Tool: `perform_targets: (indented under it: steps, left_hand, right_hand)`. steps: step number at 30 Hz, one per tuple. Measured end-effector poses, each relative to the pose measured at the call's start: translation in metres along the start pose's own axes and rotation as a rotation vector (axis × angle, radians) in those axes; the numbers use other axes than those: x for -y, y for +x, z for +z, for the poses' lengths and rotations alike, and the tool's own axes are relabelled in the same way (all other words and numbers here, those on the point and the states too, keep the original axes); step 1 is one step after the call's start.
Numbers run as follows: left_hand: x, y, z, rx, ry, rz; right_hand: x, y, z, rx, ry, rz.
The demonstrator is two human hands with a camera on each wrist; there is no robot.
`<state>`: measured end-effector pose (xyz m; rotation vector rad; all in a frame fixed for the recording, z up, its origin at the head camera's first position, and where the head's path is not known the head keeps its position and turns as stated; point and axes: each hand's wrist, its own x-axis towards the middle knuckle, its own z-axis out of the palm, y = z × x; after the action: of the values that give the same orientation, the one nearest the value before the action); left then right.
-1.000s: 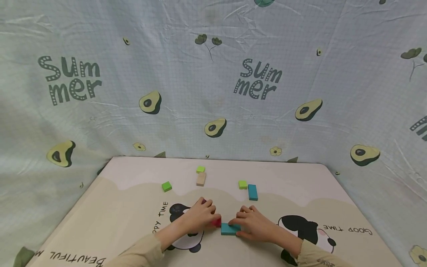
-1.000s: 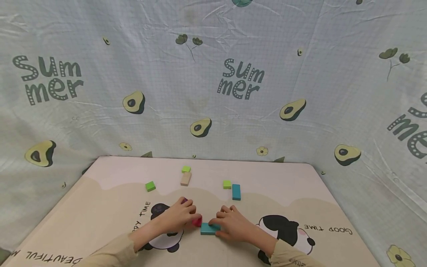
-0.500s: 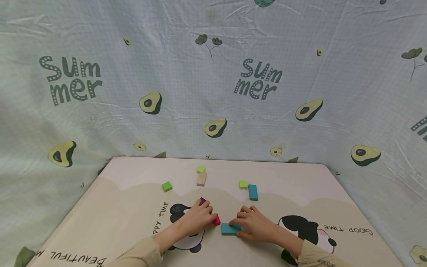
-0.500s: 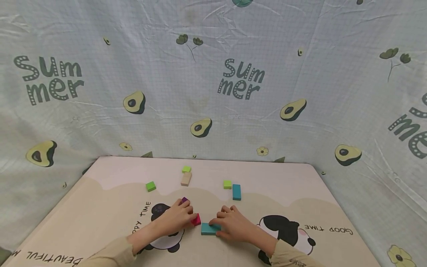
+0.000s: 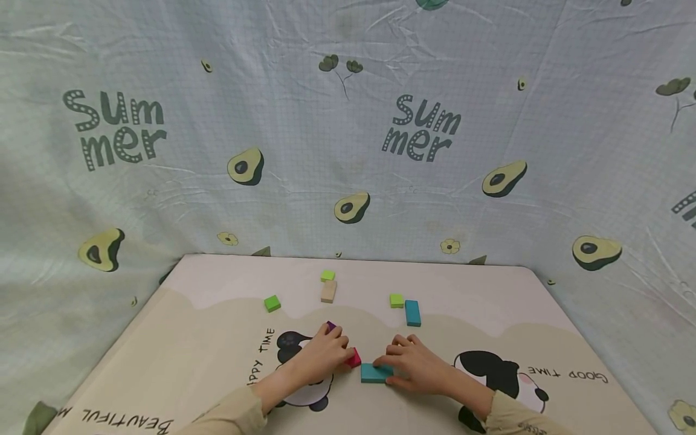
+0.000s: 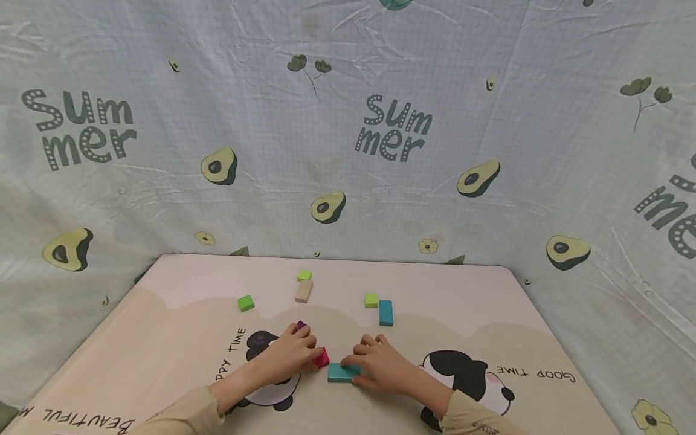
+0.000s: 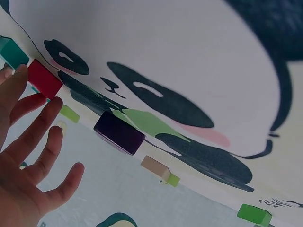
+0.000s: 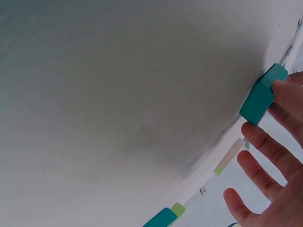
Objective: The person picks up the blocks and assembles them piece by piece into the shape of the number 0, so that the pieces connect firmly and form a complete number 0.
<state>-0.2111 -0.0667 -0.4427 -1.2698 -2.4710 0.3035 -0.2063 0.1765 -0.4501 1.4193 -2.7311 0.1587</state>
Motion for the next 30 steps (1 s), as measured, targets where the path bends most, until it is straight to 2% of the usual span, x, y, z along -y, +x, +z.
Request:
perform_targets:
  steps: [5,12,20,25,30]
  left_hand:
    - [0.001,0.0,-0.002,0.034,-0.009,-0.014]
    - [0.003,0.002,0.001,0.02,-0.025,-0.02]
    - [0.007,0.008,0.001,0.046,-0.04,-0.039]
    - [0.009,0.01,0.004,0.017,-0.006,-0.038]
    - [0.013,0.012,0.008,-0.005,-0.023,-0.054]
  right_hand:
    - [0.0,0.0,0.0,-0.007,-0.004,-0.001]
    - [-0.002,0.003,0.003,-0.023,-0.069,0.003]
    - [-0.004,0.007,0.001,-0.057,-0.111,0.0]
    - [-0.007,0.008,0.001,-0.08,-0.136,-0.003]
    - [-0.009,0.01,0.001,-0.072,-0.135,0.017]
